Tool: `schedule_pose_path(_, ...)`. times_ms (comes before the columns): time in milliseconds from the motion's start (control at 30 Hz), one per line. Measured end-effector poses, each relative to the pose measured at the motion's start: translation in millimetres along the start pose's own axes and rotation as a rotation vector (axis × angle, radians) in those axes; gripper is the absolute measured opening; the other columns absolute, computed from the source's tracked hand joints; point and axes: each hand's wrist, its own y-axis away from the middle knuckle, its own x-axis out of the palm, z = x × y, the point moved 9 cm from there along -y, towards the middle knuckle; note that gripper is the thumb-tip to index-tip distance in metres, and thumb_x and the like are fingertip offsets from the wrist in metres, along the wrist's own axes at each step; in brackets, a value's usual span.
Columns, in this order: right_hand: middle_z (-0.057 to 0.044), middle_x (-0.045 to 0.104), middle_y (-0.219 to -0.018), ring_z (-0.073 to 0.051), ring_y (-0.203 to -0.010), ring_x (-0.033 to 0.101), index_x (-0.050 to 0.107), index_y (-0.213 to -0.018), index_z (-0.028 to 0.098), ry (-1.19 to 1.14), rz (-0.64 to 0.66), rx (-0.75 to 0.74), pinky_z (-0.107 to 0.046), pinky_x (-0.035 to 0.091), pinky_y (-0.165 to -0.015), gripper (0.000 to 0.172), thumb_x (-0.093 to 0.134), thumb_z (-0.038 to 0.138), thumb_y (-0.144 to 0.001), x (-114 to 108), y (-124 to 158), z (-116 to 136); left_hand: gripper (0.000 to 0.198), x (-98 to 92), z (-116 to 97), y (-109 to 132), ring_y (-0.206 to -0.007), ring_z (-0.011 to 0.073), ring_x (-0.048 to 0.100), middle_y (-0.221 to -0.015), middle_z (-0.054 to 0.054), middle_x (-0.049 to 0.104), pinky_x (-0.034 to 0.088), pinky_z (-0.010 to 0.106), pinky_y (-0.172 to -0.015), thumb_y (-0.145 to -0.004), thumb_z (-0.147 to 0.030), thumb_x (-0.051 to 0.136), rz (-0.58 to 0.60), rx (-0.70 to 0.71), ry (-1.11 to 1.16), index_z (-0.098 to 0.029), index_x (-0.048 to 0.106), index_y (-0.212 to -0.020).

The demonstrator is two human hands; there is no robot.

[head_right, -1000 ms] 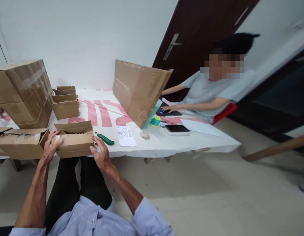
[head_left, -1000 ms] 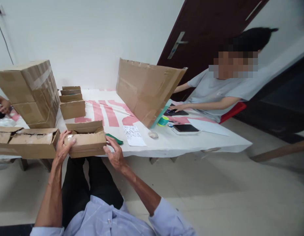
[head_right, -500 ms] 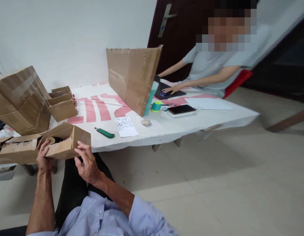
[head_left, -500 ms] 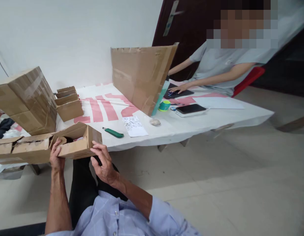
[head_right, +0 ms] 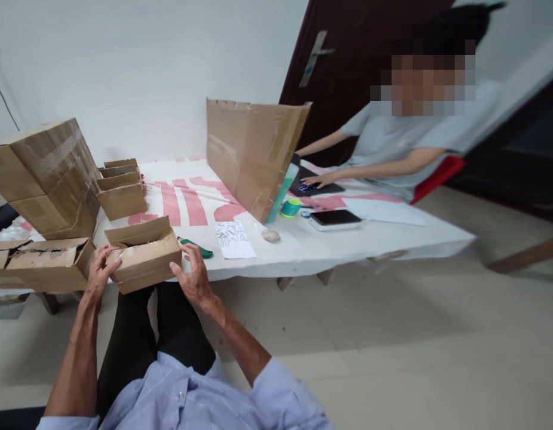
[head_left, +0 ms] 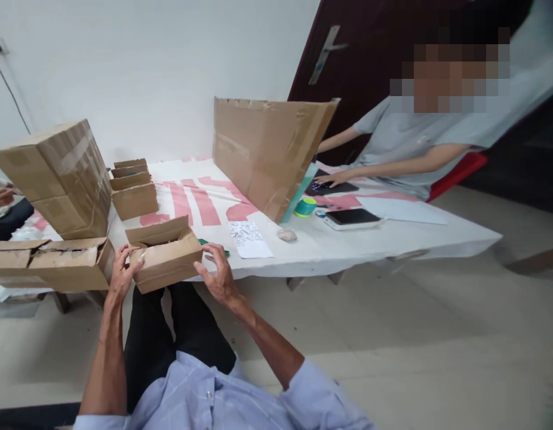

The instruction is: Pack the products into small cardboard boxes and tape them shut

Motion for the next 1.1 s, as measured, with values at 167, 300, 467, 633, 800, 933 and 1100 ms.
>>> schedule_pose_path(167,-0.015,0.065,-0.14,-0.034,-0.134,0.057,0.065,-0.14,0.023,0.276,0.319,-0.287,-0.057,0.048,-0.116,0.047,0.07,0.041,-0.097,19,-33,25,0.058,-5.4,-9,-2,-0.139,0.033,0.053,-0.135,0.012,0.06,0.048,0.043,-0.116,-0.087,-0.072,0.061,0.028,0.009,0.024,-0.022,0.078,-0.11)
schedule_pose_path(300,-0.017,0.067,-0.132,-0.034,-0.127,0.06,0.062,-0.145,0.02,0.464,0.546,-0.333,-0.056,0.051,-0.11,0.058,0.076,0.042,-0.093,45,-49,29,0.072,-2.9,-7,1,-0.14,0.0358,0.054,-0.156,0.013,0.052,0.054,0.047,-0.11,-0.095,-0.078,0.043,0.097,-0.073,0.08,-0.02,0.075,-0.126)
schedule_pose_path(467,-0.014,0.071,-0.118,-0.031,-0.113,0.062,0.07,-0.122,0.019,0.565,0.467,-0.478,-0.048,0.052,-0.099,0.025,0.068,0.024,-0.097,33,-21,57,0.075,0.2,-7,7,-0.152,0.0375,0.045,-0.161,0.013,0.05,0.042,0.052,-0.123,-0.092,-0.078,0.052,0.207,-0.004,0.026,-0.021,0.067,-0.139)
schedule_pose_path(633,-0.01,0.073,-0.104,-0.026,-0.102,0.064,0.072,-0.1,0.021,0.526,0.511,-0.606,-0.042,0.052,-0.092,0.011,0.063,0.026,-0.102,21,27,78,0.115,8.8,-1,22,-0.156,0.0435,0.038,-0.171,0.014,0.034,0.038,0.056,-0.127,-0.064,-0.069,0.089,0.376,0.072,-0.012,-0.026,0.045,-0.161)
schedule_pose_path(800,-0.009,0.074,-0.099,-0.023,-0.097,0.067,0.074,-0.093,0.021,0.456,0.61,-0.477,-0.039,0.055,-0.09,0.02,0.058,0.023,-0.105,32,9,69,0.129,10.6,-4,34,-0.159,0.044,0.031,-0.171,0.017,0.03,0.031,0.059,-0.131,-0.056,-0.066,0.096,0.386,0.116,-0.025,-0.025,0.039,-0.164)
schedule_pose_path(933,-0.011,0.074,-0.11,-0.024,-0.105,0.07,0.076,-0.108,0.018,0.557,0.806,-0.34,-0.038,0.056,-0.094,0.016,0.063,0.025,-0.102,62,-23,50,0.132,13.0,-4,39,-0.161,0.0458,0.028,-0.173,0.02,0.025,0.031,0.06,-0.131,-0.055,-0.066,0.097,0.394,0.12,0.001,-0.023,0.037,-0.165)
schedule_pose_path(1100,-0.013,0.074,-0.122,-0.029,-0.117,0.07,0.075,-0.121,0.019,0.762,1.053,-0.259,-0.039,0.054,-0.1,0.032,0.079,0.034,-0.093,101,-50,28,0.126,15.5,-2,36,-0.162,0.0448,0.027,-0.174,0.019,0.026,0.03,0.061,-0.131,-0.061,-0.067,0.093,0.361,0.114,0.028,-0.023,0.037,-0.165)
